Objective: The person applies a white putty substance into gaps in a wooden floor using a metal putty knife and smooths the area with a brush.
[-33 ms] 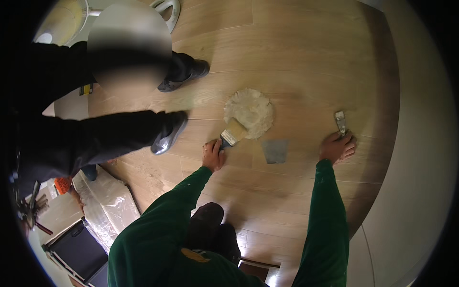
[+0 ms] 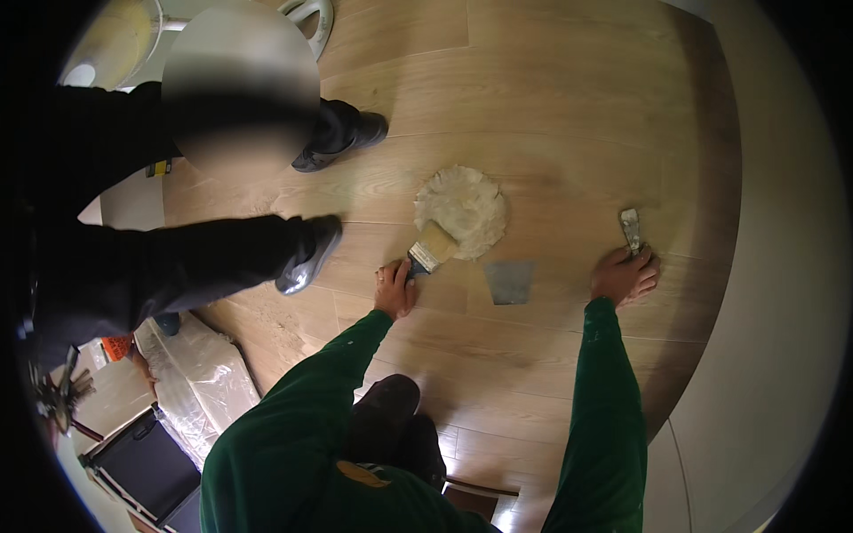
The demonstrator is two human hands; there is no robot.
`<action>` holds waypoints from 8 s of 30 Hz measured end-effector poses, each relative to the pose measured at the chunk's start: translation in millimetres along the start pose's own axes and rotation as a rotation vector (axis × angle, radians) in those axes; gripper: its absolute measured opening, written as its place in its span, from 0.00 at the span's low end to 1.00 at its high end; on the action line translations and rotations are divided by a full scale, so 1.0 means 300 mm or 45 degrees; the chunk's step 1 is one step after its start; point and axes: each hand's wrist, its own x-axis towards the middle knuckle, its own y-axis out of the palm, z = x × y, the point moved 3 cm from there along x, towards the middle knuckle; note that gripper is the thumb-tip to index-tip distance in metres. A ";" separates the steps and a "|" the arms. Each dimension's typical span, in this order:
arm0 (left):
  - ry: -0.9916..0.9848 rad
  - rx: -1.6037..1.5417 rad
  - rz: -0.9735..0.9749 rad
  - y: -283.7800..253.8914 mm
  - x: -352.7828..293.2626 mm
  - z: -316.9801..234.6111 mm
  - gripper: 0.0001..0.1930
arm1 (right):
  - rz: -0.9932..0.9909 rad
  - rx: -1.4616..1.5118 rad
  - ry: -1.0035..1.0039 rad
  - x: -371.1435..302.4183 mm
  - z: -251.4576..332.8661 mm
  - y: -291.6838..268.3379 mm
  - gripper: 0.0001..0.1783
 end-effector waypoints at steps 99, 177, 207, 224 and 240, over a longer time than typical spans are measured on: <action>-0.954 -0.469 0.016 -0.954 -0.056 1.091 0.14 | -0.114 0.015 -0.556 0.004 1.003 0.245 0.19; -1.680 -0.723 0.191 -0.114 -1.418 -0.303 0.29 | 0.944 0.255 -2.356 -2.125 1.175 -0.471 0.29; -1.666 -0.718 0.228 -0.101 -1.462 -0.331 0.29 | 1.344 -0.122 -1.998 -1.768 1.081 -0.586 0.15; -1.678 -0.580 0.171 -0.068 -1.478 -0.387 0.28 | 1.352 0.290 -2.075 -1.441 0.620 -0.461 0.33; -1.780 -0.811 -0.848 -0.092 -1.547 -0.456 0.24 | 1.370 0.648 -2.295 -1.682 0.511 -0.840 0.20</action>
